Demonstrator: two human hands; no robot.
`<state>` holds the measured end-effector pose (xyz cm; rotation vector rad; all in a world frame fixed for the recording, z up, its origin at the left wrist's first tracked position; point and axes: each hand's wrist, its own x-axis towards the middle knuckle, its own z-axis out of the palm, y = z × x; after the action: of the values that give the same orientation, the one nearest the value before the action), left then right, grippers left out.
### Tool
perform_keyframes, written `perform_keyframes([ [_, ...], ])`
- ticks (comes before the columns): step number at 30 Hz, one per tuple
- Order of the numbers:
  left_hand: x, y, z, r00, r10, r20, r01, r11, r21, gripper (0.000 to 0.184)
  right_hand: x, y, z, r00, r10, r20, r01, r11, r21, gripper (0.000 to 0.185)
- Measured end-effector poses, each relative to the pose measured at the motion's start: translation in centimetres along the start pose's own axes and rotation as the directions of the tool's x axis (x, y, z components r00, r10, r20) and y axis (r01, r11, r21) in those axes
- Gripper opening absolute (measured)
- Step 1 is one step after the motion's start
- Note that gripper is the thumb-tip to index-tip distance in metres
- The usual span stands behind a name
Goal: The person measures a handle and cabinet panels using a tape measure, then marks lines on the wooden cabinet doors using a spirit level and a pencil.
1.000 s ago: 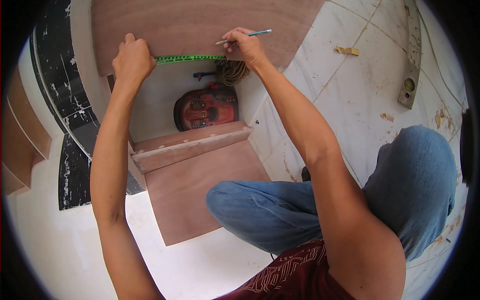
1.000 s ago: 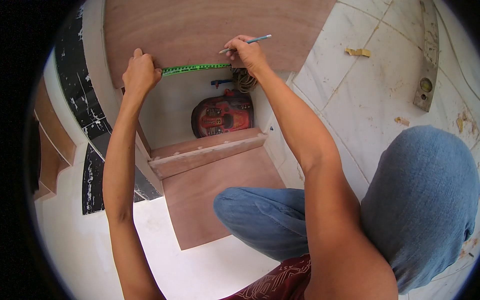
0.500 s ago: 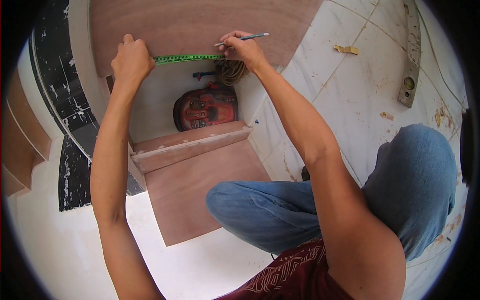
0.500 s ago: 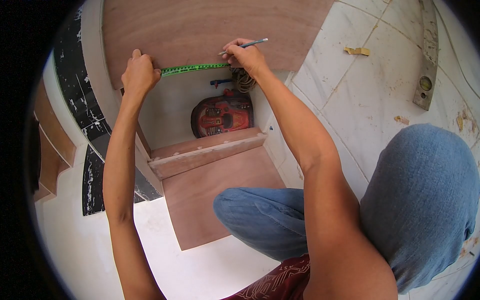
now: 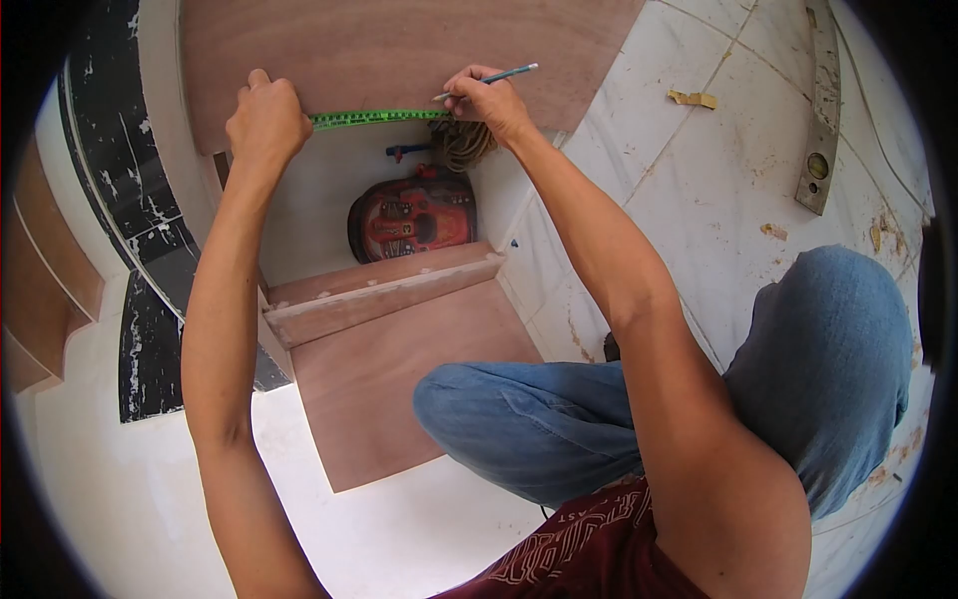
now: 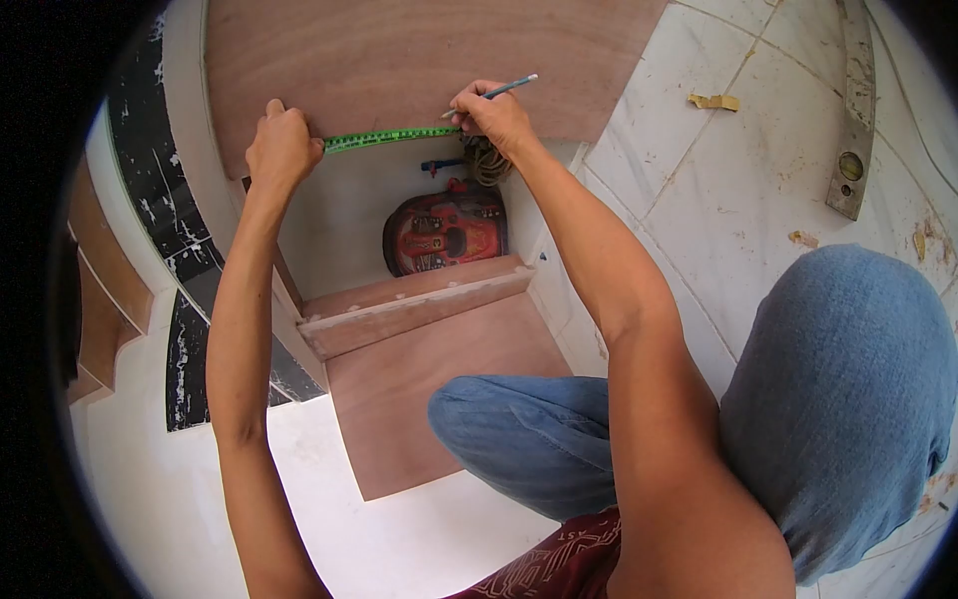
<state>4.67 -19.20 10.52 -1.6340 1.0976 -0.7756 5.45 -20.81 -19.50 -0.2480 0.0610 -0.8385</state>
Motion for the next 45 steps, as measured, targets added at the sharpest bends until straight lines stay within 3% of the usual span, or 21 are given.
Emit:
perform_keyframes([
  [23, 0.2, -0.7, -0.6, 0.997, 0.078, 0.008, -0.077, 0.996, -0.049, 0.017, 0.5, -0.4, -0.7, 0.995, 0.093, 0.047, -0.095, 0.995, 0.042, 0.015],
  [32, 0.2, -0.5, -0.2, 0.998, 0.056, -0.006, -0.056, 0.998, -0.042, 0.019, -0.4, 0.5, 0.6, 0.993, -0.112, 0.032, 0.117, 0.972, -0.206, 0.019],
  [45, 0.4, -0.3, -0.2, 0.999, 0.013, 0.034, -0.012, 1.0, -0.027, 0.022, -0.1, 1.1, 0.5, 0.992, -0.123, 0.01, 0.122, 0.964, -0.237, 0.02],
])
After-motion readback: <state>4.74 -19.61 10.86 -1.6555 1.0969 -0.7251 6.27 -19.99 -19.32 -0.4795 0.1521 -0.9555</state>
